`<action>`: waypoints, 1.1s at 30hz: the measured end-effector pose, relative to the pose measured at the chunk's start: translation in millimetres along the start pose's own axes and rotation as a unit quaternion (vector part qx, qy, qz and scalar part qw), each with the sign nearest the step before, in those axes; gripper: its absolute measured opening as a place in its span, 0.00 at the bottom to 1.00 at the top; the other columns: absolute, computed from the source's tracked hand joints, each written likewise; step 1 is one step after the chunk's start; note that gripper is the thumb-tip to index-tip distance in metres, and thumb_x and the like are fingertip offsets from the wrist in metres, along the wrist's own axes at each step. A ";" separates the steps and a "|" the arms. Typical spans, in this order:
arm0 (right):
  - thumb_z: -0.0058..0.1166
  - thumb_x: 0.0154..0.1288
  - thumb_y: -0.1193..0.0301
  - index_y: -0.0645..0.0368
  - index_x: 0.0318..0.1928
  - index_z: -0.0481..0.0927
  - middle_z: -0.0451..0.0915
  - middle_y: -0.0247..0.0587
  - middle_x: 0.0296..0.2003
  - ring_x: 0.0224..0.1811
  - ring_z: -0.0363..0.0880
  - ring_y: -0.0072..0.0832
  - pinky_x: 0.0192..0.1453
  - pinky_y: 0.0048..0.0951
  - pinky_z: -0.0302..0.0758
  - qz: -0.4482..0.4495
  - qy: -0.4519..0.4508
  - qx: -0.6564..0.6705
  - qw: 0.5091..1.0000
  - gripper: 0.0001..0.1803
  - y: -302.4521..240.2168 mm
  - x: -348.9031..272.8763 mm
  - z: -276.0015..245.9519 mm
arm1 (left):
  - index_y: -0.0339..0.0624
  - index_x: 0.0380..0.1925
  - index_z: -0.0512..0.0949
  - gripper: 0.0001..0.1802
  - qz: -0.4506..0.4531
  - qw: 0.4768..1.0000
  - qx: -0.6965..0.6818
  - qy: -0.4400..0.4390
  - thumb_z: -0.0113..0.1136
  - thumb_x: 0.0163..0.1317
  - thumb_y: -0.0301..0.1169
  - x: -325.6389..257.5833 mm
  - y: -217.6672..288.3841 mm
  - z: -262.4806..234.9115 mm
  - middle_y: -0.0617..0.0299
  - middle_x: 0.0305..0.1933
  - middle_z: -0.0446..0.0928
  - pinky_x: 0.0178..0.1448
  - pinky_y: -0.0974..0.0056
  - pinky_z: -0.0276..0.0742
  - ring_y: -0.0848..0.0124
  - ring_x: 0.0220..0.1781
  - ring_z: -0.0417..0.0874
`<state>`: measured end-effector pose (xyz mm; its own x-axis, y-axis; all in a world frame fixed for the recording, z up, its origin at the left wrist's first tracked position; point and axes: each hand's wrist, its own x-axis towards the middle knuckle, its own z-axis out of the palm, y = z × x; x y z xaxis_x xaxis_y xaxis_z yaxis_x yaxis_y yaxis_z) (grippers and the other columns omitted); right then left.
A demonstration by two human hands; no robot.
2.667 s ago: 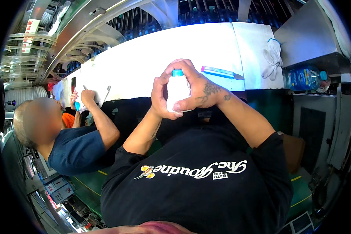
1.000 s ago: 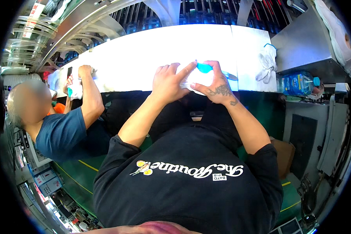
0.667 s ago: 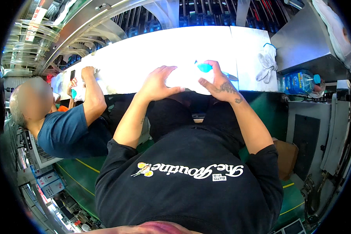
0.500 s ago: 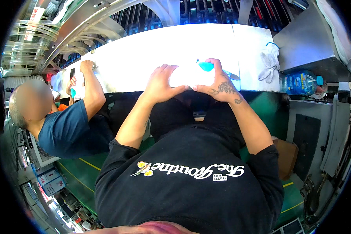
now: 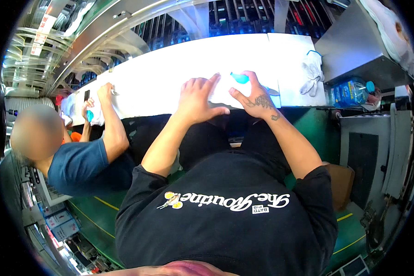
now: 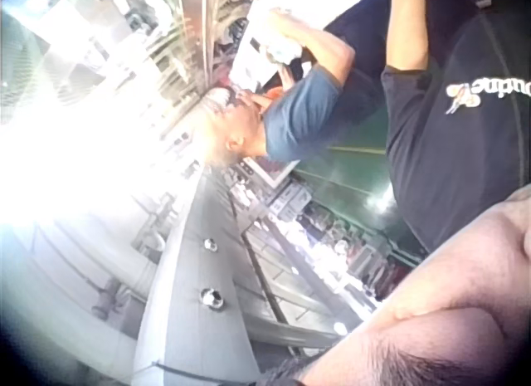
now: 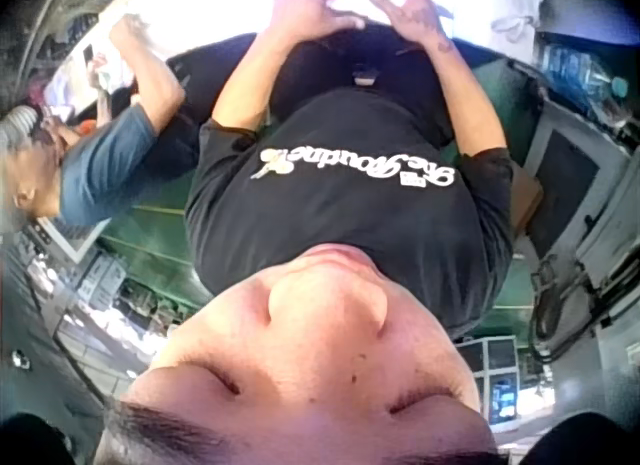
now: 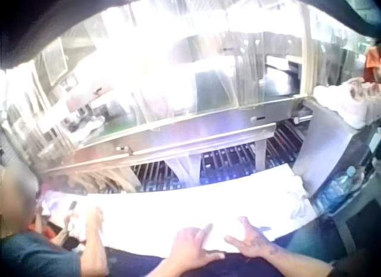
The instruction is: The person assembles a white shoe by inserting a blue insole and securing the upper fabric. They use a blue utility knife to trim excess material from the shoe's opening. The process involves repeated handling and adjustment of the shoe components on a factory workbench.
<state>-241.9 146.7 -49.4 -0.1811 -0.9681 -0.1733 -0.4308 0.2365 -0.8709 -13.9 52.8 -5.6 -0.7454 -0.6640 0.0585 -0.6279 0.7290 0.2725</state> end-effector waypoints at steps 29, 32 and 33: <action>0.68 0.68 0.38 0.54 0.88 0.41 0.44 0.66 0.84 0.87 0.45 0.67 0.88 0.62 0.51 -0.208 -0.116 0.100 0.966 0.65 -61.7 -8.8 23.6 | 0.39 0.89 0.46 0.67 -0.001 0.658 -0.753 -0.025 0.64 0.57 0.59 -24.5 -11.1 16.1 0.44 0.84 0.63 0.85 0.50 0.63 0.52 0.83 0.69; 0.65 0.60 0.23 0.59 0.88 0.37 0.42 0.68 0.85 0.88 0.46 0.65 0.88 0.62 0.53 -0.216 -0.112 -0.012 0.970 0.77 -56.8 5.3 35.9 | 0.35 0.88 0.48 0.59 0.001 0.706 -0.707 0.055 0.60 0.65 0.54 -32.5 -32.6 5.9 0.42 0.87 0.59 0.86 0.50 0.62 0.53 0.86 0.66; 0.64 0.58 0.21 0.60 0.88 0.36 0.41 0.69 0.86 0.88 0.46 0.65 0.88 0.62 0.53 -0.219 -0.115 -0.045 0.968 0.79 -56.9 6.7 38.5 | 0.33 0.88 0.49 0.57 -0.002 0.726 -0.683 0.080 0.60 0.67 0.51 -43.2 -42.0 5.9 0.41 0.88 0.58 0.86 0.50 0.61 0.53 0.86 0.65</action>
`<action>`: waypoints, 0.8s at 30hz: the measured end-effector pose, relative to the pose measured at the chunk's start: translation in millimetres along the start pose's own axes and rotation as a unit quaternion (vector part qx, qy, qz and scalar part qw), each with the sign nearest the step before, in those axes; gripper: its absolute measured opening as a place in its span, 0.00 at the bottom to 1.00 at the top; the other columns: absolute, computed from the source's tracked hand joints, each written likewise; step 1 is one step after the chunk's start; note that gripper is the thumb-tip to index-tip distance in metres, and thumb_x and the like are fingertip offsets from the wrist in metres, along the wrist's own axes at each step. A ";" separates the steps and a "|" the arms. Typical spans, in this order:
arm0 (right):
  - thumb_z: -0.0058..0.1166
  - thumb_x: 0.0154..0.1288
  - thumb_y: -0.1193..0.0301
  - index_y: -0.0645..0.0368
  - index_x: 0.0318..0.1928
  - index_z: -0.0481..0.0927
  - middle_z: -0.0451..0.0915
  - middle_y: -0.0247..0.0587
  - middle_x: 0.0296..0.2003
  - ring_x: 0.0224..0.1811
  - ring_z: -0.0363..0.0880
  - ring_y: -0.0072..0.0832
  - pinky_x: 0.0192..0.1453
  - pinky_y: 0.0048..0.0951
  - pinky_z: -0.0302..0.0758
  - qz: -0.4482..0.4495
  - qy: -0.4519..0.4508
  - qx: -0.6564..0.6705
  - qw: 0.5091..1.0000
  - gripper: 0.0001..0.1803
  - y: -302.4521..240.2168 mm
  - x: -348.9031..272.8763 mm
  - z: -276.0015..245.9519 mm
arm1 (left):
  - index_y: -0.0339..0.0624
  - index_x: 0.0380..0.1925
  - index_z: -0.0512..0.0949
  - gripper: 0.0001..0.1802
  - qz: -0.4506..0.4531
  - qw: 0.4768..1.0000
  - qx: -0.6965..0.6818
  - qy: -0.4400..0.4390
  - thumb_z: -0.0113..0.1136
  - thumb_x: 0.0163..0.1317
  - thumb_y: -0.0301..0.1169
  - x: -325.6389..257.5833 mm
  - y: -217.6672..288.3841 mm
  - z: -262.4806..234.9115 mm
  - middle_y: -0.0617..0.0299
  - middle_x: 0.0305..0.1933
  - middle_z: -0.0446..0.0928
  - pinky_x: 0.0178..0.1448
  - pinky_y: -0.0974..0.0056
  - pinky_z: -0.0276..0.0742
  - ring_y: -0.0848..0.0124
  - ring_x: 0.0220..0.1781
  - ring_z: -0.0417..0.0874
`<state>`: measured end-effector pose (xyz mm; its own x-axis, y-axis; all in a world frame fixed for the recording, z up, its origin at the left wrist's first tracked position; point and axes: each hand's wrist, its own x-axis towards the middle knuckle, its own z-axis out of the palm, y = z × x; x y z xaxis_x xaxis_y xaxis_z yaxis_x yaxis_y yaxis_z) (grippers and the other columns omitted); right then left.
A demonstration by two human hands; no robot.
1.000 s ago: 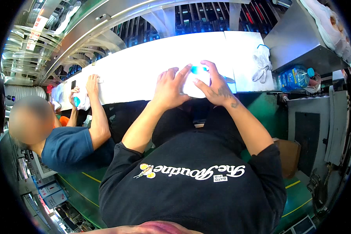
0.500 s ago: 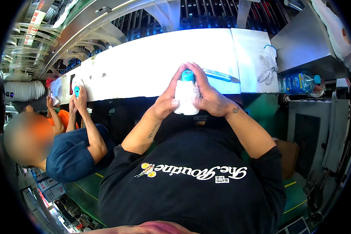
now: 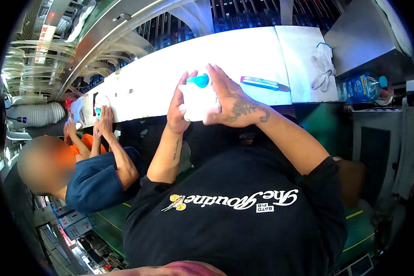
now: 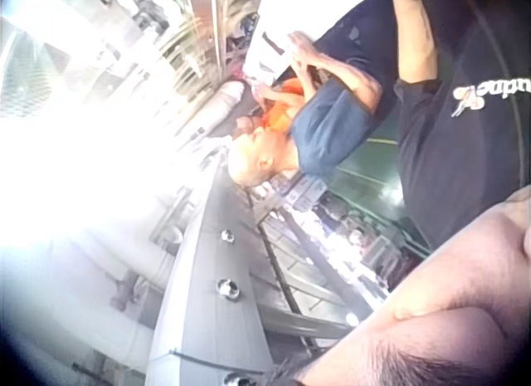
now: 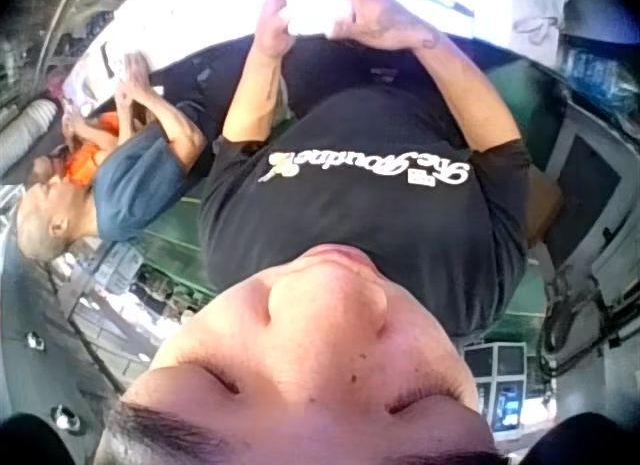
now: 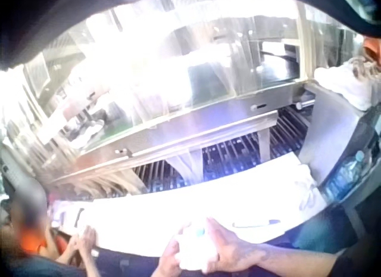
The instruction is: The person assembles a white shoe by inserting a blue insole and securing the upper fabric. They use a blue utility knife to trim excess material from the shoe's opening. The process involves repeated handling and adjustment of the shoe components on a factory workbench.
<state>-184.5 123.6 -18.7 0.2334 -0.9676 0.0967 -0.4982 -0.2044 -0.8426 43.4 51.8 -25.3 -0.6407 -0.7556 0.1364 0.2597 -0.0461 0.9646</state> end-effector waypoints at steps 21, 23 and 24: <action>0.59 0.79 0.47 0.72 0.78 0.64 0.74 0.67 0.71 0.74 0.74 0.59 0.79 0.56 0.68 -0.109 0.062 -0.124 0.984 0.45 13.9 0.1 39.4 | 0.30 0.65 0.68 0.43 -0.177 0.956 0.202 0.114 0.81 0.50 0.28 -40.7 28.8 -40.0 0.51 0.59 0.80 0.66 0.57 0.82 0.62 0.63 0.82; 0.60 0.79 0.52 0.68 0.76 0.69 0.76 0.65 0.70 0.73 0.76 0.58 0.78 0.55 0.69 -0.083 0.072 -0.103 0.989 0.38 21.3 -4.8 43.7 | 0.32 0.61 0.69 0.40 -0.189 0.961 0.166 0.116 0.83 0.51 0.28 -39.4 23.4 -39.5 0.52 0.57 0.80 0.65 0.56 0.83 0.63 0.62 0.82; 0.59 0.80 0.54 0.67 0.75 0.71 0.76 0.65 0.70 0.73 0.76 0.58 0.78 0.55 0.70 -0.054 0.062 -0.071 0.994 0.35 17.3 -4.4 38.0 | 0.34 0.59 0.70 0.38 -0.180 0.957 0.191 0.125 0.84 0.53 0.28 -39.6 19.5 -39.0 0.52 0.56 0.80 0.65 0.57 0.83 0.64 0.60 0.83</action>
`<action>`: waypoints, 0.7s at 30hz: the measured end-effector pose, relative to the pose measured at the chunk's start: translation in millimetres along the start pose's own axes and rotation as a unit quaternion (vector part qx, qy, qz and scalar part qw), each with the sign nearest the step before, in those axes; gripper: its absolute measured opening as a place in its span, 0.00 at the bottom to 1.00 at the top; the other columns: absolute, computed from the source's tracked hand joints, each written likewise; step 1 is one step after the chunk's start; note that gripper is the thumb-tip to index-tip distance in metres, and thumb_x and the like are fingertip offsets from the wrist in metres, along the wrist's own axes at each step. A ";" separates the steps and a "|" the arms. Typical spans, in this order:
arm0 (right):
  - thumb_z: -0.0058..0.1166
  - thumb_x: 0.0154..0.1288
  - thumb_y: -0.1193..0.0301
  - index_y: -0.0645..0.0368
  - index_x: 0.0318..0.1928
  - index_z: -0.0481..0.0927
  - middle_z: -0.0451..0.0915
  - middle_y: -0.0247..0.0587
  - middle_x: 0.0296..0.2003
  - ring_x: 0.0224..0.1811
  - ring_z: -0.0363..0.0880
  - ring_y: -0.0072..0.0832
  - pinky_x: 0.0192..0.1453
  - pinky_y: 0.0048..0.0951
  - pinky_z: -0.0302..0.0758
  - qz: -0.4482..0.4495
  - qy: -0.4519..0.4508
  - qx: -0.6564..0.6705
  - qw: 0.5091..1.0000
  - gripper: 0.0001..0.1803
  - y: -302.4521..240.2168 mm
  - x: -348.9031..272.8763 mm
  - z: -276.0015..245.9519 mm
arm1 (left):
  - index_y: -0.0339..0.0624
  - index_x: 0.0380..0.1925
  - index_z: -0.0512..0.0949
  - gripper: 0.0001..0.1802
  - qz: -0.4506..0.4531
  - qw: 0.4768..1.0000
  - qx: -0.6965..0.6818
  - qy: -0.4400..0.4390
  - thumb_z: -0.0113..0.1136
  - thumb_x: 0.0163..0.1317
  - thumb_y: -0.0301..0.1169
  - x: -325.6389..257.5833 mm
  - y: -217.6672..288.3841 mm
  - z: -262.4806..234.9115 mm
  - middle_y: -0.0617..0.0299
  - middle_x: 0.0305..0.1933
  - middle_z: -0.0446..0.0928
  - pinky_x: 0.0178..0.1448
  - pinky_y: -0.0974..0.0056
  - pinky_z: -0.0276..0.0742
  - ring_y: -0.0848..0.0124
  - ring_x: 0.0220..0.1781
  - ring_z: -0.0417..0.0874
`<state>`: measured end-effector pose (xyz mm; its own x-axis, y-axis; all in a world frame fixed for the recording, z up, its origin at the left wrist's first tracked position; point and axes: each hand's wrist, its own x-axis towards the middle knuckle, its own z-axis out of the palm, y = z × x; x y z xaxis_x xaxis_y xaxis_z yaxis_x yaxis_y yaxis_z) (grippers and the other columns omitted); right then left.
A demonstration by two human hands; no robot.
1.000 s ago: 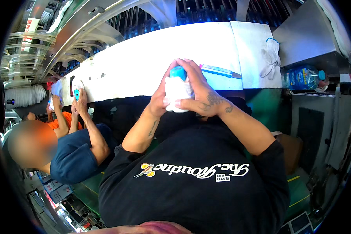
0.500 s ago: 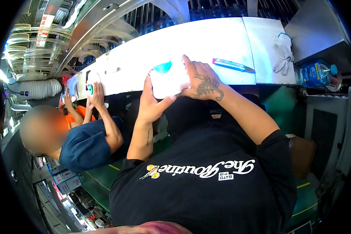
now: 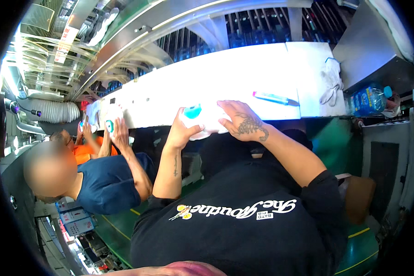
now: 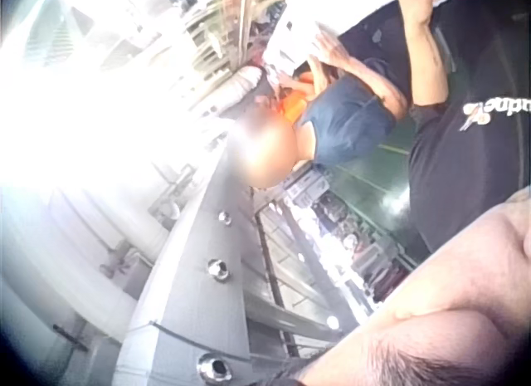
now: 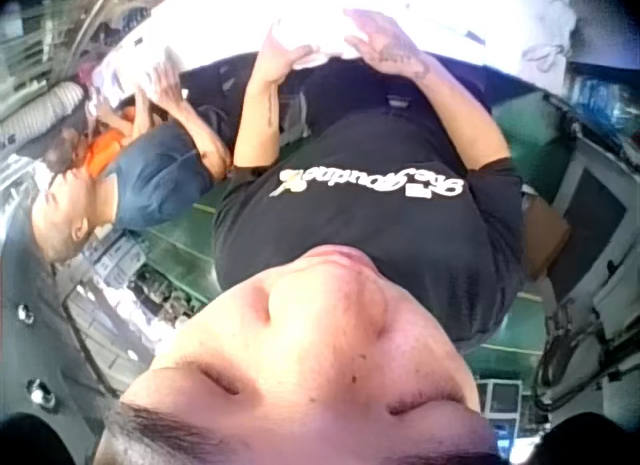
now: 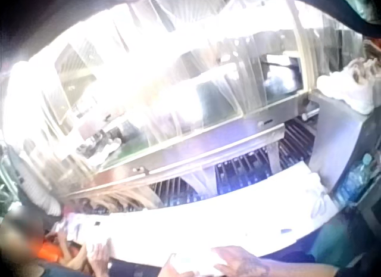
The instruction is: The person assembles a white shoe by inserting a blue insole and securing the upper fabric. They use a blue utility knife to trim excess material from the shoe's opening. The process involves repeated handling and adjustment of the shoe components on a factory workbench.
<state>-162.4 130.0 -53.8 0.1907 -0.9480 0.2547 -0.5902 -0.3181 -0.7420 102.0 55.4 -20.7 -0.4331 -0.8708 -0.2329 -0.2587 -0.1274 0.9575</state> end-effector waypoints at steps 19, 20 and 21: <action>0.70 0.59 0.96 0.62 0.44 0.66 0.63 0.66 0.65 0.61 0.86 0.63 0.59 0.50 0.94 -0.155 0.053 0.879 0.447 0.27 -241.1 -41.8 -155.5 | 0.35 0.59 0.69 0.37 0.104 0.988 -0.004 0.113 0.86 0.57 0.29 -2.2 -39.4 44.3 0.53 0.54 0.82 0.62 0.59 0.85 0.68 0.55 0.85; 0.69 0.58 0.97 0.63 0.45 0.66 0.60 0.70 0.67 0.63 0.83 0.68 0.60 0.52 0.94 -0.121 0.038 0.878 0.461 0.27 -238.6 -45.2 -165.0 | 0.35 0.59 0.70 0.37 0.124 0.984 0.011 0.128 0.86 0.56 0.30 0.1 -37.4 43.8 0.54 0.54 0.82 0.62 0.59 0.84 0.68 0.55 0.85; 0.68 0.57 0.98 0.65 0.45 0.66 0.57 0.74 0.69 0.65 0.81 0.73 0.61 0.54 0.94 -0.087 0.021 0.876 0.475 0.27 -235.2 -49.4 -174.0 | 0.36 0.59 0.70 0.38 0.104 0.983 0.012 0.154 0.87 0.55 0.30 -0.7 -29.1 46.7 0.55 0.54 0.81 0.63 0.60 0.83 0.69 0.54 0.84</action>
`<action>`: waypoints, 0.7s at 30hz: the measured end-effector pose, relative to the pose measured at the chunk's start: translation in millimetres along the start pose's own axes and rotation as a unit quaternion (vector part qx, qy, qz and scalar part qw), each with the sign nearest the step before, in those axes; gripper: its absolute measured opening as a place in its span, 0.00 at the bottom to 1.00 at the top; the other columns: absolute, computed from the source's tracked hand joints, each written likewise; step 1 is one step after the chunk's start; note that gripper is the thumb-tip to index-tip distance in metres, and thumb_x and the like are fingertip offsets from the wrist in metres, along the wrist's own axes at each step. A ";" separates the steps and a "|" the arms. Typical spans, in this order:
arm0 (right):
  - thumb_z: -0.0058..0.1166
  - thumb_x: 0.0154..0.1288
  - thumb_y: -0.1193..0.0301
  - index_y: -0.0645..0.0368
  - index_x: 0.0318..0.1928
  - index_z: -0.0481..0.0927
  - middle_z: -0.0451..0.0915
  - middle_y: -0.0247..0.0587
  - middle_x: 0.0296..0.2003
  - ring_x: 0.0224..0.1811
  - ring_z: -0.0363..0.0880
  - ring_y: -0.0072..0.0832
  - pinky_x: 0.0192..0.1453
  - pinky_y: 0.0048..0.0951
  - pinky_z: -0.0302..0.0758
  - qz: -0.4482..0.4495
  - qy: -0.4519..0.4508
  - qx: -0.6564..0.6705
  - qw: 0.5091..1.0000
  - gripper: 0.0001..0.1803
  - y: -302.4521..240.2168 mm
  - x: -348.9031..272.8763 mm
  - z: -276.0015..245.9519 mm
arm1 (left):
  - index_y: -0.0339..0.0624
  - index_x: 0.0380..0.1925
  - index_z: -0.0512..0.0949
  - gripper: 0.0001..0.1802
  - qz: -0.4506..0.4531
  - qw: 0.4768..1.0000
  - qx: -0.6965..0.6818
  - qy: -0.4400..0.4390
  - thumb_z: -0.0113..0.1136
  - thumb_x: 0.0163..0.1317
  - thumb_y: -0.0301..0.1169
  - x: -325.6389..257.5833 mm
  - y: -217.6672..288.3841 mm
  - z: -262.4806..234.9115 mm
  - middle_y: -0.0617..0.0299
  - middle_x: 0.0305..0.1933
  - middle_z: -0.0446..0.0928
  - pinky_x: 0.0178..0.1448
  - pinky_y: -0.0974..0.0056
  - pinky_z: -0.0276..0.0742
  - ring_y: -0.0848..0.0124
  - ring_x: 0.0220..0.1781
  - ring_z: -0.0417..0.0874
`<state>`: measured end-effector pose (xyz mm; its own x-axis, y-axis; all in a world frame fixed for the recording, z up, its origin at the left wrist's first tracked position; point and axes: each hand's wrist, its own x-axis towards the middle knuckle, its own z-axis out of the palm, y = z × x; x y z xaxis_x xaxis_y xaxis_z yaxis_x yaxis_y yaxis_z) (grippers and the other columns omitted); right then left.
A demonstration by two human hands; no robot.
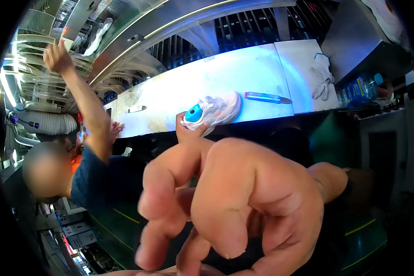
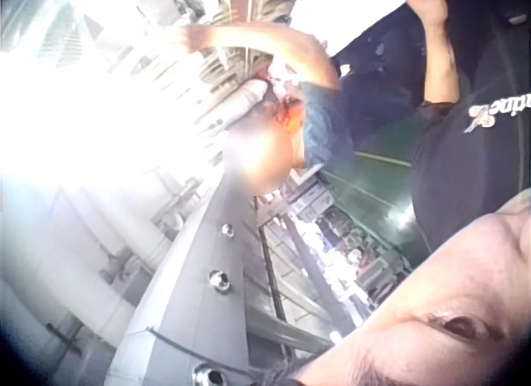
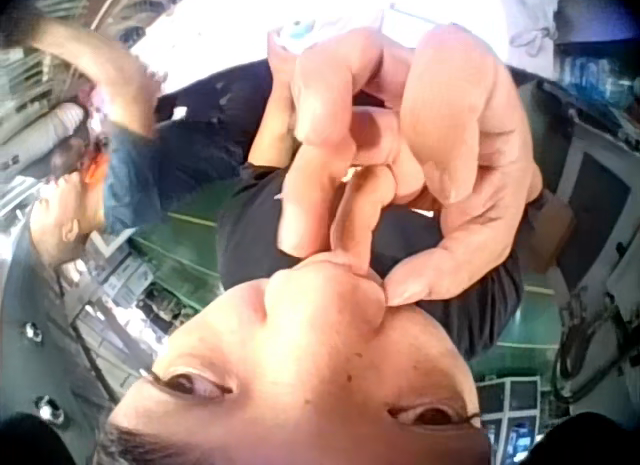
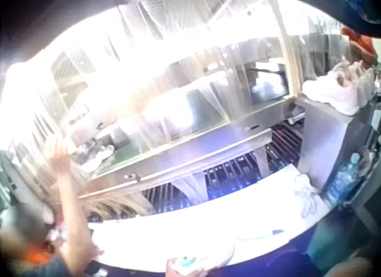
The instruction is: The person assembles a white shoe by inserting a blue insole and securing the upper fabric. They use a blue utility knife to trim excess material from the shoe's opening. The process involves repeated handling and adjustment of the shoe components on a factory workbench.
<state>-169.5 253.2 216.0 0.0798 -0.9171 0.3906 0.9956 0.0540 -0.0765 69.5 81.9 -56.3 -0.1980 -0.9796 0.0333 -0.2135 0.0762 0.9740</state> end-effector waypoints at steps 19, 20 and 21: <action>0.71 0.56 0.94 0.63 0.50 0.68 0.54 0.71 0.75 0.64 0.81 0.61 0.58 0.45 0.90 0.047 -0.135 -0.186 0.972 0.29 -28.3 19.0 -22.7 | 0.36 0.64 0.69 0.41 -0.006 0.994 0.050 0.102 0.86 0.56 0.31 7.5 -34.7 -19.0 0.51 0.61 0.79 0.68 0.58 0.80 0.64 0.61 0.82; 0.71 0.56 0.94 0.63 0.50 0.68 0.54 0.71 0.75 0.64 0.81 0.60 0.58 0.44 0.90 0.046 -0.137 -0.189 0.971 0.29 -29.6 20.2 -22.7 | 0.36 0.65 0.69 0.42 -0.006 0.994 0.050 0.099 0.86 0.56 0.31 7.4 -34.9 -19.6 0.51 0.61 0.79 0.68 0.58 0.80 0.64 0.62 0.82; 0.71 0.56 0.93 0.62 0.50 0.69 0.54 0.70 0.75 0.64 0.81 0.59 0.58 0.44 0.90 0.048 -0.134 -0.191 0.971 0.29 -29.8 21.0 -23.1 | 0.36 0.65 0.69 0.42 -0.005 0.994 0.049 0.096 0.86 0.56 0.31 7.6 -34.7 -18.6 0.51 0.61 0.79 0.69 0.58 0.80 0.64 0.62 0.82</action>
<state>-198.6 223.2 205.4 0.2319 -0.7762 0.5863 0.8966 -0.0632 -0.4383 93.2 68.4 -85.7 -0.0111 -0.9972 0.0742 -0.3082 0.0740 0.9484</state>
